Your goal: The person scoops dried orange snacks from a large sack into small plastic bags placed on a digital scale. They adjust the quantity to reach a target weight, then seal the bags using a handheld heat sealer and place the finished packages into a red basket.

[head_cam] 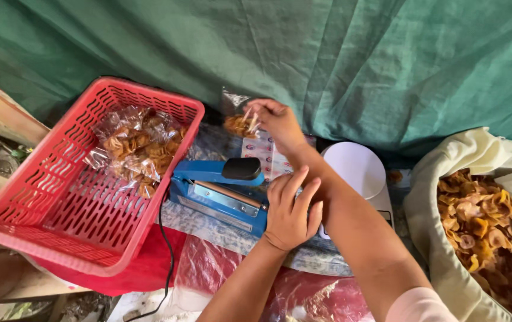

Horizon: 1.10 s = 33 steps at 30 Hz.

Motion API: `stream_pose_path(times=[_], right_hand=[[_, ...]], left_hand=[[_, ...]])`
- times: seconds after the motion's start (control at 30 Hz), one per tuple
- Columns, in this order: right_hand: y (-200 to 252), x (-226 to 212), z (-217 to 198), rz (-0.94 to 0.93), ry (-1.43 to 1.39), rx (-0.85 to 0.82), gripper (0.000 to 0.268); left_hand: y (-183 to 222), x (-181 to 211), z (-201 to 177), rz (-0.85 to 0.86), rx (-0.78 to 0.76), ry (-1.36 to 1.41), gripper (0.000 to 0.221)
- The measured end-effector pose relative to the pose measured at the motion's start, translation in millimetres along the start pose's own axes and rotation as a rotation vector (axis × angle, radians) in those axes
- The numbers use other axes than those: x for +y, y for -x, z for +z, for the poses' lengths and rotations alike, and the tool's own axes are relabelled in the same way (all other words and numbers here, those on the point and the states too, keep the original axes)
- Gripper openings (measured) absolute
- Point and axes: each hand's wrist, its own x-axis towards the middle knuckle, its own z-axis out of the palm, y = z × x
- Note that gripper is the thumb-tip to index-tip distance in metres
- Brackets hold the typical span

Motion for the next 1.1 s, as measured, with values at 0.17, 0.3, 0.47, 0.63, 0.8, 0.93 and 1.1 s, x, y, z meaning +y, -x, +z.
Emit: stream_pose_path(times=[0.17, 0.3, 0.47, 0.63, 0.8, 0.93, 1.1], right_hand=[[27.8, -58.9, -21.1, 0.026, -0.06, 0.037, 0.022], [46.2, -71.4, -42.3, 0.071, -0.041, 0.052, 0.019], [60.9, -82.6, -51.1, 0.048, -0.057, 0.021, 0.02], [75.5, -91.3, -46.2, 0.098, -0.051, 0.087, 0.018], [82.9, -100.0, -57.6, 0.058, -0.081, 0.075, 0.018], [86.4, -97.1, -62.4, 0.082, -0.065, 0.109, 0.019], [82.9, -94.7, -53.1, 0.082, -0.099, 0.085, 0.019]], left_hand=[[-21.4, 21.8, -11.7, -0.173, -0.169, 0.113, 0.042], [-28.6, 8.7, -66.9, -0.21, -0.576, 0.203, 0.059], [-46.4, -38.4, -105.8, -0.151, -1.086, -0.14, 0.111], [-38.1, -68.9, -100.2, 0.129, -0.93, -0.126, 0.109], [-43.9, -74.0, -100.7, -0.004, -1.149, -0.204, 0.091], [-43.8, -67.8, -97.6, -0.163, -1.263, -0.237, 0.089], [-43.1, -69.4, -103.1, -0.159, -1.256, -0.253, 0.086]])
